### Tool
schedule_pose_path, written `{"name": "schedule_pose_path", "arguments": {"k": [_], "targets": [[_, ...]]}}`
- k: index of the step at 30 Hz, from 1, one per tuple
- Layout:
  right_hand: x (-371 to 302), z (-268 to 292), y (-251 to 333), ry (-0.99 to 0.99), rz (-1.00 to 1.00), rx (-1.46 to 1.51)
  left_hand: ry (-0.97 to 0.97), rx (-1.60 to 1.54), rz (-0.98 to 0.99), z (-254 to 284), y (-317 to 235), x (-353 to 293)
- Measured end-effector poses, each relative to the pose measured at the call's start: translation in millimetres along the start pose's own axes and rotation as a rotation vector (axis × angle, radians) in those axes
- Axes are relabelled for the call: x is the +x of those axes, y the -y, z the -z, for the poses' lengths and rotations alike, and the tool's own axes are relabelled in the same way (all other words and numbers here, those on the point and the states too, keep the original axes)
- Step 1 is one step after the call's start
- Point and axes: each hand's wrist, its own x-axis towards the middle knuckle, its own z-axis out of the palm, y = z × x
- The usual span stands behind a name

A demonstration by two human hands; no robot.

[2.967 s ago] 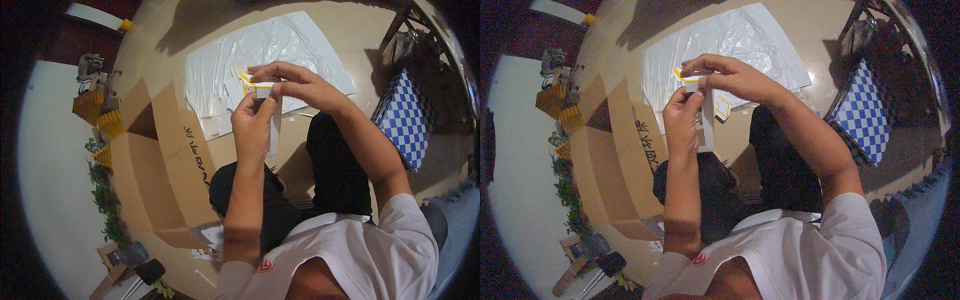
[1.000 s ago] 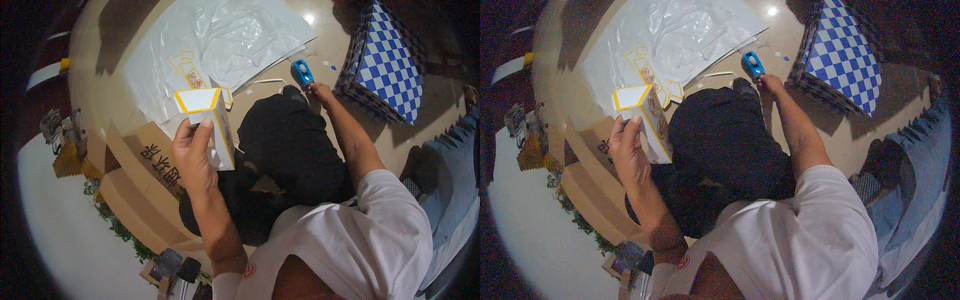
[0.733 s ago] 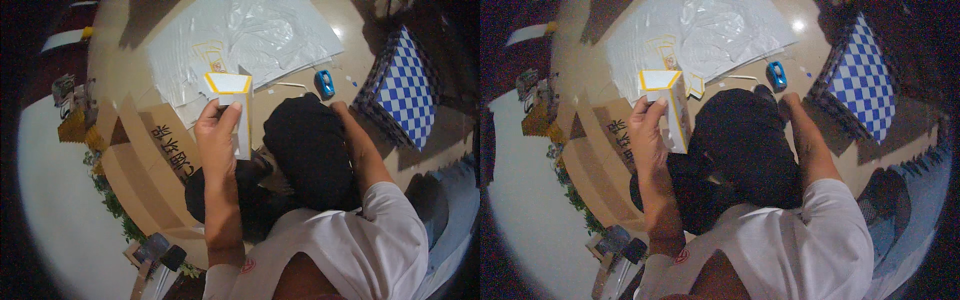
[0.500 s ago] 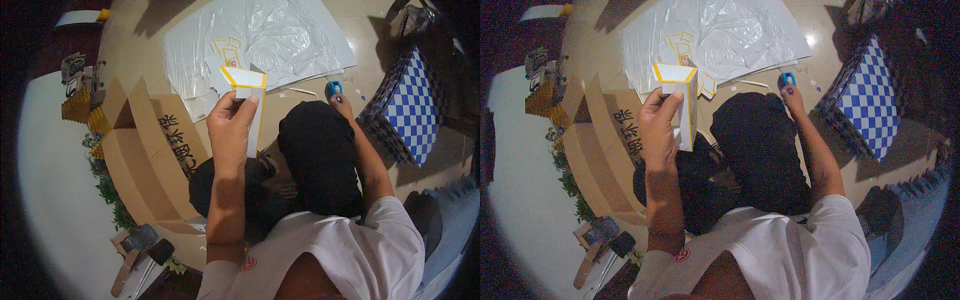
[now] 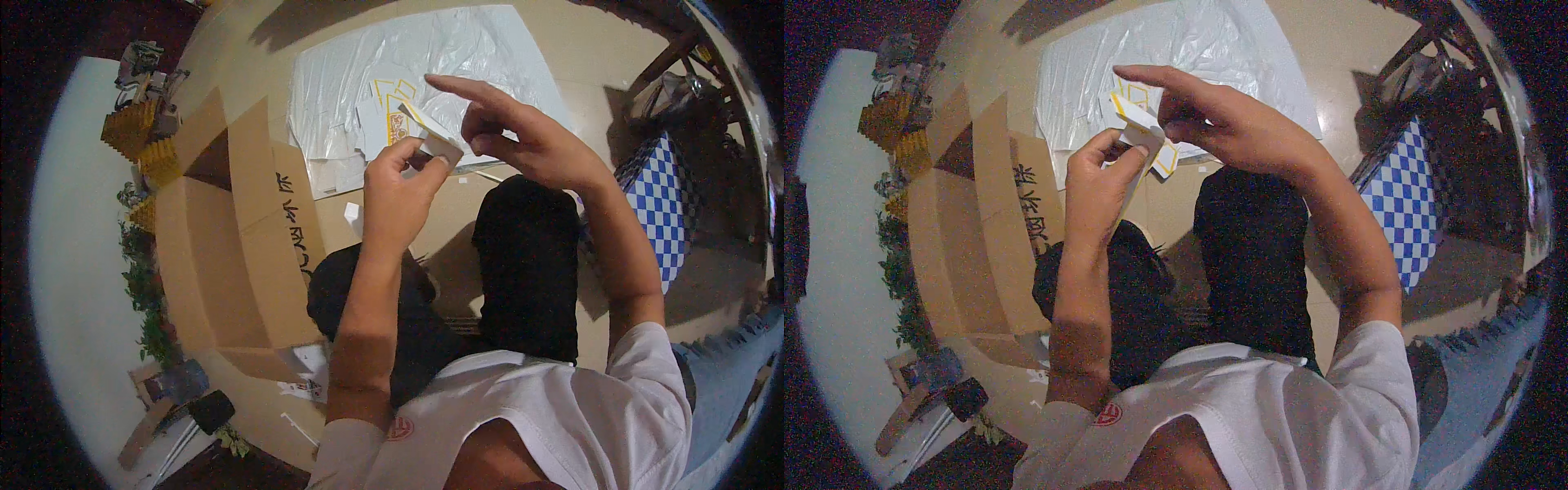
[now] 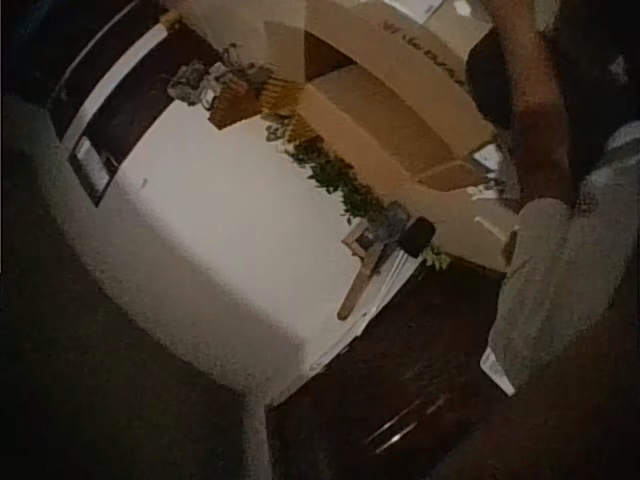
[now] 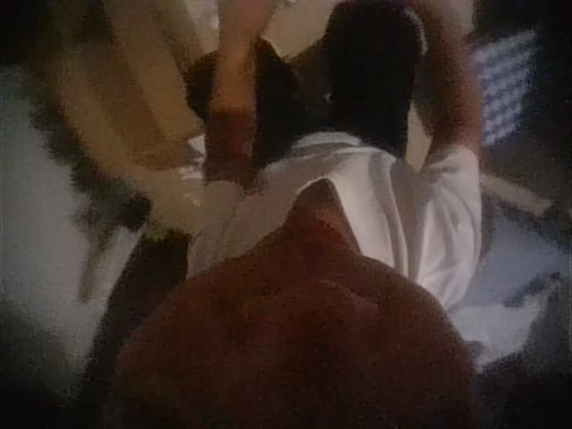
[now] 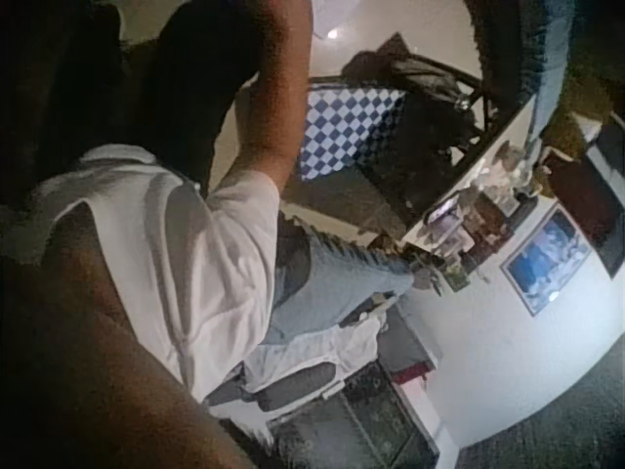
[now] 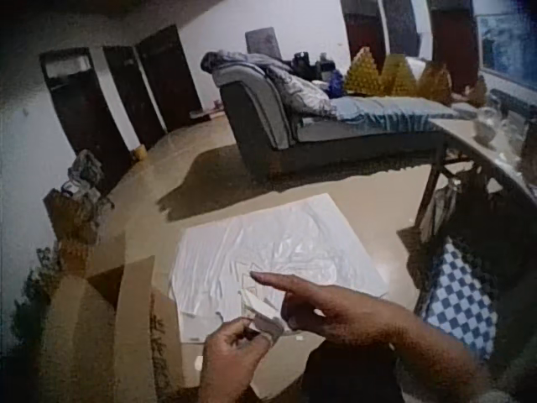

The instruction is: The person assembles small decorative paper boxes by folding flat printed sheets, applying adhesive tape to secure the edges, and shaping them into rectangular containers. The person handles multiple boxes one at a time, using a tape dispenser and scissors to complete the assembly.

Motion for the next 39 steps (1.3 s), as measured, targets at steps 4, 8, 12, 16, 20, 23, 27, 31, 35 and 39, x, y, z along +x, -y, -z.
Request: {"name": "schedule_pose_path", "arguments": {"k": [4,8,12,16,20,23,27,31,35,39], "targets": [[5,-6,18,0.119,-0.069,-0.164,0.115,0.003,0.090,13,-8,-10],[6,-14,28,0.158,-0.108,-0.299,0.169,0.037,0.084,15,-2,-13],[6,-17,34,0.175,-0.104,-0.391,0.202,0.064,0.080,15,-1,-13],[3,-18,36,0.161,-0.072,-0.482,0.196,0.037,0.070,15,-4,-15],[0,-18,32,0.153,-0.042,-0.558,0.206,0.050,0.056,14,-6,-16],[-3,-19,25,0.114,0.050,-0.612,0.219,0.071,0.013,13,-5,-16],[-2,-17,25,0.142,-0.075,-0.658,0.208,0.245,-0.158,11,2,-15],[-3,-14,33,0.169,-0.194,-0.651,0.241,0.321,-0.294,15,6,-13],[-7,-13,29,0.154,-0.220,-0.597,0.235,0.254,-0.305,13,6,-14],[-13,1,-4,-0.001,0.110,-0.629,0.306,0.135,-0.294,25,-3,-15]]}}
